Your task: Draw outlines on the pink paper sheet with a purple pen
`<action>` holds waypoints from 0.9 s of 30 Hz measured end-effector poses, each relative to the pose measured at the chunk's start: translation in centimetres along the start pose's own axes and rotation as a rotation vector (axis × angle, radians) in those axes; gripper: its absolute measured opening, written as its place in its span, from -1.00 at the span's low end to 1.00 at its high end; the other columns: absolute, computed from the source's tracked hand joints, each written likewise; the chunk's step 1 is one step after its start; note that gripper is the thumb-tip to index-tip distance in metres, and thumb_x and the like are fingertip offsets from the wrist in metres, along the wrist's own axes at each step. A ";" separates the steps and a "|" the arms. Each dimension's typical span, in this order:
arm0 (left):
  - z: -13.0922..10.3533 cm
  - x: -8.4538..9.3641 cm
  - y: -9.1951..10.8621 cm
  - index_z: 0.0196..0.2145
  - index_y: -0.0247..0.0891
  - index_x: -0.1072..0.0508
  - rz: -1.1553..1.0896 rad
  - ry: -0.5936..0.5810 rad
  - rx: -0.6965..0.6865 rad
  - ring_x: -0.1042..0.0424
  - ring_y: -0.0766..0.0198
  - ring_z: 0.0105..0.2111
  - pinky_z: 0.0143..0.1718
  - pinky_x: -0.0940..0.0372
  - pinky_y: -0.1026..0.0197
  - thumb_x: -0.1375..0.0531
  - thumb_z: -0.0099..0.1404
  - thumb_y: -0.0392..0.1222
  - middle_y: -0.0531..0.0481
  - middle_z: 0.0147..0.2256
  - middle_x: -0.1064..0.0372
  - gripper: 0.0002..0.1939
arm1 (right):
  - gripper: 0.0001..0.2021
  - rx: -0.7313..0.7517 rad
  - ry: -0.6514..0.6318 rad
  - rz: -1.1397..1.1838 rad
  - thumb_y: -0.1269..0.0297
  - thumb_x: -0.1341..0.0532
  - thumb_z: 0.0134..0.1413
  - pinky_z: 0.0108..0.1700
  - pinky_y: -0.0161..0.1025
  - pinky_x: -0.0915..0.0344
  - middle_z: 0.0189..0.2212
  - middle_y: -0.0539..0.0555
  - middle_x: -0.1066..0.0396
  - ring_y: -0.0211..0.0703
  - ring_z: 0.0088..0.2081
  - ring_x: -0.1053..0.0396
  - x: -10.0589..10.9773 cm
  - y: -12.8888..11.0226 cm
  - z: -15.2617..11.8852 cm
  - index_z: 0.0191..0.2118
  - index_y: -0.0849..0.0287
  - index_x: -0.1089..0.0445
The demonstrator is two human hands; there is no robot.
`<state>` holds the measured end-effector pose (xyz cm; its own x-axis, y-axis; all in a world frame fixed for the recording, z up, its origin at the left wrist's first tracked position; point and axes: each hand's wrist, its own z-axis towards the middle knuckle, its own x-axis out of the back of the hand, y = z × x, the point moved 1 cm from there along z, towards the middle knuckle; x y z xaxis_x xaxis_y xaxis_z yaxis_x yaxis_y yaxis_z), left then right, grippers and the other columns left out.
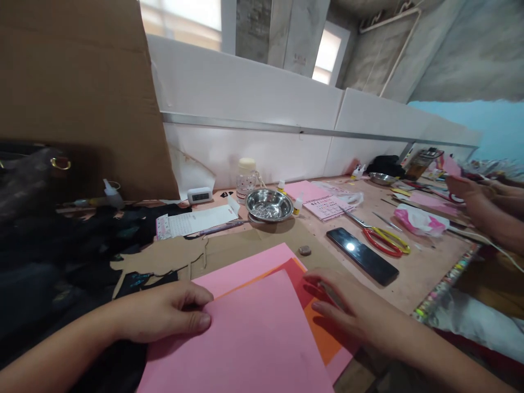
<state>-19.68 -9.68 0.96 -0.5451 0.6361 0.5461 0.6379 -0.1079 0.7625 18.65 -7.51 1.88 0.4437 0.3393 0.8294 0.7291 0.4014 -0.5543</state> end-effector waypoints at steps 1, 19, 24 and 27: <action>0.0 -0.1 0.2 -0.38 -0.20 -0.52 0.007 0.009 0.021 -0.38 0.18 -0.38 -0.34 -0.35 0.23 -0.17 0.27 0.46 0.03 -0.40 -0.40 -0.39 | -0.53 0.020 0.006 -0.019 -0.05 -0.16 0.47 0.23 0.10 -0.46 0.23 0.29 -0.52 0.20 0.21 -0.51 0.1 0.0 0.0 0.28 0.11 -0.41; 0.2 1.0 -0.1 -0.11 -0.08 -0.62 0.511 0.735 0.139 -0.52 -0.10 0.00 0.11 -0.32 -0.05 -0.02 0.45 0.21 -0.18 -0.03 -0.59 -0.53 | -0.78 0.618 -0.119 -0.445 0.26 -0.22 0.43 -0.18 -0.11 -0.35 -0.25 0.18 -0.55 -0.01 -0.22 -0.46 -4.6 -7.7 7.0 -0.26 0.22 -0.52; -2.4 7.5 -4.8 0.21 -0.29 -0.46 0.569 0.855 0.361 -0.39 -0.23 0.23 0.27 -0.24 -0.28 -0.16 0.46 0.21 -0.37 0.22 -0.44 -0.41 | -0.72 0.645 -0.024 -0.353 0.24 -0.15 0.48 -0.27 -0.18 -0.20 -0.32 0.08 -0.49 -0.11 -0.30 -0.37 -6.2 -6.5 8.1 -0.32 0.17 -0.43; -2.6 8.8 -7.6 0.28 -0.23 -0.41 0.515 0.751 0.441 -0.49 -0.11 0.13 0.20 -0.37 -0.28 -0.35 0.39 0.16 -0.25 0.19 -0.46 -0.35 | -0.78 0.638 -0.010 -0.340 0.26 -0.22 0.41 -0.32 -0.20 -0.14 -0.35 0.05 -0.48 -0.16 -0.36 -0.31 -6.4 -6.1 7.9 -0.33 0.15 -0.43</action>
<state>-30.78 -5.30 0.84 -0.2514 -0.0699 0.9654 0.9533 0.1545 0.2594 7.25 -5.43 -0.57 0.2390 0.1140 0.9643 0.3787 0.9035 -0.2007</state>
